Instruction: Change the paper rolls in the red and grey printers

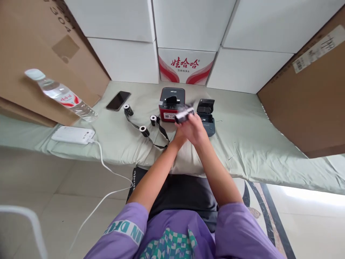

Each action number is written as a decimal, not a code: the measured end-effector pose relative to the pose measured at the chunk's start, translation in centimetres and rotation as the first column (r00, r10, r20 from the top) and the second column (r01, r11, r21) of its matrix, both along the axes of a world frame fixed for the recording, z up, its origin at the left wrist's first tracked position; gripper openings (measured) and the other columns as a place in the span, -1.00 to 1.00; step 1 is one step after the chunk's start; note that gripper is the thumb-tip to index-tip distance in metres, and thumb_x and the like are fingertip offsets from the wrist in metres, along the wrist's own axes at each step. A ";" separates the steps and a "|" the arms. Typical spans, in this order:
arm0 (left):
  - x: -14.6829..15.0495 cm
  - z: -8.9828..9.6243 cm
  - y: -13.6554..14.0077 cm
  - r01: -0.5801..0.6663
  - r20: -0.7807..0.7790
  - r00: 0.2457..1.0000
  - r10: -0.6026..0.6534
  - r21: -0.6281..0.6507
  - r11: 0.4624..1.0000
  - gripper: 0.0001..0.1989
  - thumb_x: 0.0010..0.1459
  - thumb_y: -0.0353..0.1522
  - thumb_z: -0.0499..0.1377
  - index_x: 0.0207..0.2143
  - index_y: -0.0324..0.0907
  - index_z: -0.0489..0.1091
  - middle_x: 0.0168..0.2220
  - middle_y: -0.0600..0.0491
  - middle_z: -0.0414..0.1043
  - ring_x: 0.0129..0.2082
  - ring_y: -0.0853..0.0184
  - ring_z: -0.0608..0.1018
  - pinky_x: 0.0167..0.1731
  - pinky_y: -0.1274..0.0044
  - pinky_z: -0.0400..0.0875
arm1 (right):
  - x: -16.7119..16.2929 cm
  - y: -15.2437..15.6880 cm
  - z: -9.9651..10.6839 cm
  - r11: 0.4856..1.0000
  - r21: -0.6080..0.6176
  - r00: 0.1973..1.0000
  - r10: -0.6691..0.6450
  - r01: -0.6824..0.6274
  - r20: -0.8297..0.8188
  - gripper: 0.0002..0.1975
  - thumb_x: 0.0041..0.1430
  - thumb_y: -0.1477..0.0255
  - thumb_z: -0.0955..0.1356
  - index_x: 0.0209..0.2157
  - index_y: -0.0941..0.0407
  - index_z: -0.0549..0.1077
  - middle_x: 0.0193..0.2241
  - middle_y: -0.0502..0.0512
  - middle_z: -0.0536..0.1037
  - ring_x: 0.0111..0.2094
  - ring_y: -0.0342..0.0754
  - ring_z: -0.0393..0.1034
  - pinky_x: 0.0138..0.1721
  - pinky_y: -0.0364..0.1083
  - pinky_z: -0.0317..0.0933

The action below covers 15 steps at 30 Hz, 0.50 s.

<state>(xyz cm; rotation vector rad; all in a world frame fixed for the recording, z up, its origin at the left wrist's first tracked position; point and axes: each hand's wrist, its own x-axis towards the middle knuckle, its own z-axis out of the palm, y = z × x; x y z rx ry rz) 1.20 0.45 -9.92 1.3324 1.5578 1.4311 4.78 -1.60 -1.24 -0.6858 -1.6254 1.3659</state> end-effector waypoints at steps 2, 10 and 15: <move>-0.3 0.5 -0.7 0.029 -0.066 0.997 -0.030 -0.019 0.999 -0.61 0.43 -0.37 -0.06 -0.07 -0.25 0.58 -0.25 -0.06 0.65 -0.02 0.21 0.67 0.09 0.47 0.52 | 4.1 -1.4 -1.2 0.991 -0.083 0.994 -0.106 0.106 0.002 -0.38 0.13 -0.30 0.19 -0.11 -0.08 0.35 -0.15 0.22 0.48 -0.10 0.18 0.46 -0.25 0.11 0.34; -1.6 0.1 -1.8 0.089 -0.163 0.982 -0.097 -0.055 0.994 -0.72 0.45 -0.27 0.07 0.08 -0.15 0.47 0.04 -0.13 0.63 0.10 0.07 0.63 0.13 0.30 0.45 | 15.9 3.1 -1.7 0.947 0.137 0.933 -0.312 0.291 0.179 -0.48 0.11 0.06 0.46 0.05 -0.12 0.31 -0.25 0.12 0.57 -0.33 0.05 0.44 -0.25 0.09 0.34; -1.4 0.2 -1.7 0.065 -0.194 0.977 -0.084 -0.101 0.993 -0.71 0.45 -0.25 0.07 0.08 -0.12 0.46 0.04 -0.08 0.63 0.11 0.11 0.62 0.12 0.36 0.43 | 15.1 8.6 -2.0 0.821 0.563 0.715 -0.450 0.096 0.535 -0.74 0.12 0.33 0.42 -0.13 0.05 0.46 -0.12 0.22 0.49 -0.16 0.09 0.43 -0.13 0.08 0.34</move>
